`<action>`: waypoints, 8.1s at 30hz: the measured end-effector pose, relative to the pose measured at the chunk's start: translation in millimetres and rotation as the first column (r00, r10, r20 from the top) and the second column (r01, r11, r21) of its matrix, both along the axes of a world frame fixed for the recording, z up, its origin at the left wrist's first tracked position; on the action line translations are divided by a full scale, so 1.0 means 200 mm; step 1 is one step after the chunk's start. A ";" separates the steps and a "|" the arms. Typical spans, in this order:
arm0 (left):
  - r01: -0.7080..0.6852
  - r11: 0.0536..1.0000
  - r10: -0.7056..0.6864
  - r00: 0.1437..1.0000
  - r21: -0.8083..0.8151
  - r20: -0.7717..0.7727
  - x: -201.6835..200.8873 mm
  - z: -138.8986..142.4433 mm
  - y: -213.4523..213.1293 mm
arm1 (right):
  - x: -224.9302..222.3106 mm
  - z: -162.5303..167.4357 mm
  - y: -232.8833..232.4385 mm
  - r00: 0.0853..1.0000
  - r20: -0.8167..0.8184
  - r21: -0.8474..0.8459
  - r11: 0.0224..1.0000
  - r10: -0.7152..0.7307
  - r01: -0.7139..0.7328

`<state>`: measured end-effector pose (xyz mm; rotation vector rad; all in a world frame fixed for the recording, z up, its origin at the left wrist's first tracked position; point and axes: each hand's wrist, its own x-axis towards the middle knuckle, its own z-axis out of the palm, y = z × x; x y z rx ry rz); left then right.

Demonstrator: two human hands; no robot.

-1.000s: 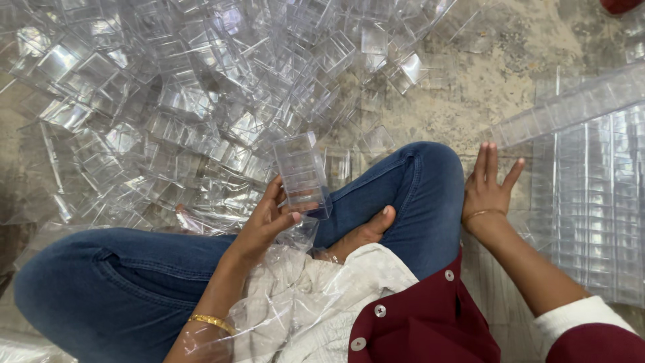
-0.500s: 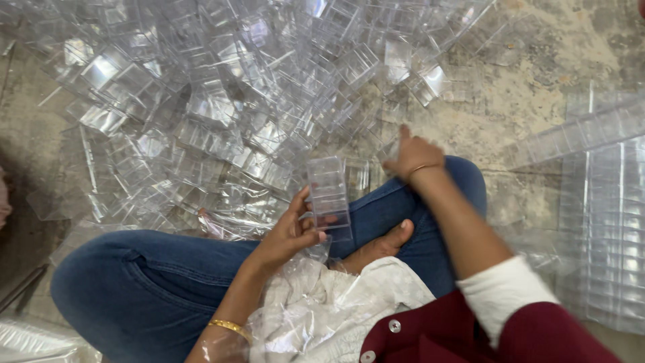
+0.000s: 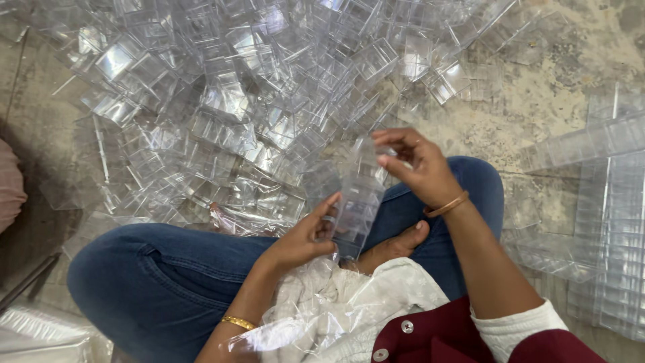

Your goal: The person sits on the floor and repeatedly picks up small clear plastic containers, snaps them together into a longer stack, and places the assembled stack aside. The person handles the containers one at a time from a large pile on the floor.

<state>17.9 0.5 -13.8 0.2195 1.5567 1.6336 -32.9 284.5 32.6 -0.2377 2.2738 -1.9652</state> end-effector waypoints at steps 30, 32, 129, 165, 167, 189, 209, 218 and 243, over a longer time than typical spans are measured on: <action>-0.331 0.942 0.324 0.938 -0.045 -0.119 -0.05 0.08 0.04 | -0.05 -0.24 -0.11 0.999 0.034 0.875 0.483 -0.039 -0.011; -0.323 0.944 0.312 0.939 -0.062 -0.147 -0.05 0.07 0.05 | 0.01 -0.26 -0.10 0.987 -0.154 0.886 0.436 -0.045 0.158; -0.180 0.984 0.165 0.888 0.007 -0.429 0.04 0.09 0.21 | 0.16 0.18 0.24 0.789 -0.365 0.350 0.712 -0.494 0.608; -0.153 0.984 0.151 0.988 0.094 0.022 0.12 0.25 0.67 | 0.49 0.10 0.22 0.932 0.250 -0.700 0.616 -0.263 0.362; -0.253 0.942 0.260 0.966 0.219 -0.003 0.13 0.23 0.69 | 0.55 0.08 0.23 0.935 0.267 -0.638 0.684 -0.234 0.354; -0.192 0.956 0.223 0.967 0.222 -0.122 0.05 0.20 0.56 | 0.53 0.12 0.25 0.956 0.230 -0.373 0.891 -0.181 0.258; -0.326 0.946 0.281 0.807 0.005 -0.520 -0.03 0.09 0.44 | 0.57 0.33 0.44 0.715 -0.417 0.141 0.737 -0.562 0.661; -0.431 0.835 0.301 0.879 0.343 0.371 -0.05 0.15 0.45 | 0.55 0.36 0.23 0.756 -0.151 -0.425 0.732 -0.637 0.533; -0.523 0.769 0.269 0.787 0.369 0.555 -0.04 0.15 0.47 | 0.47 0.42 0.13 0.921 -0.066 0.104 0.915 -0.385 0.390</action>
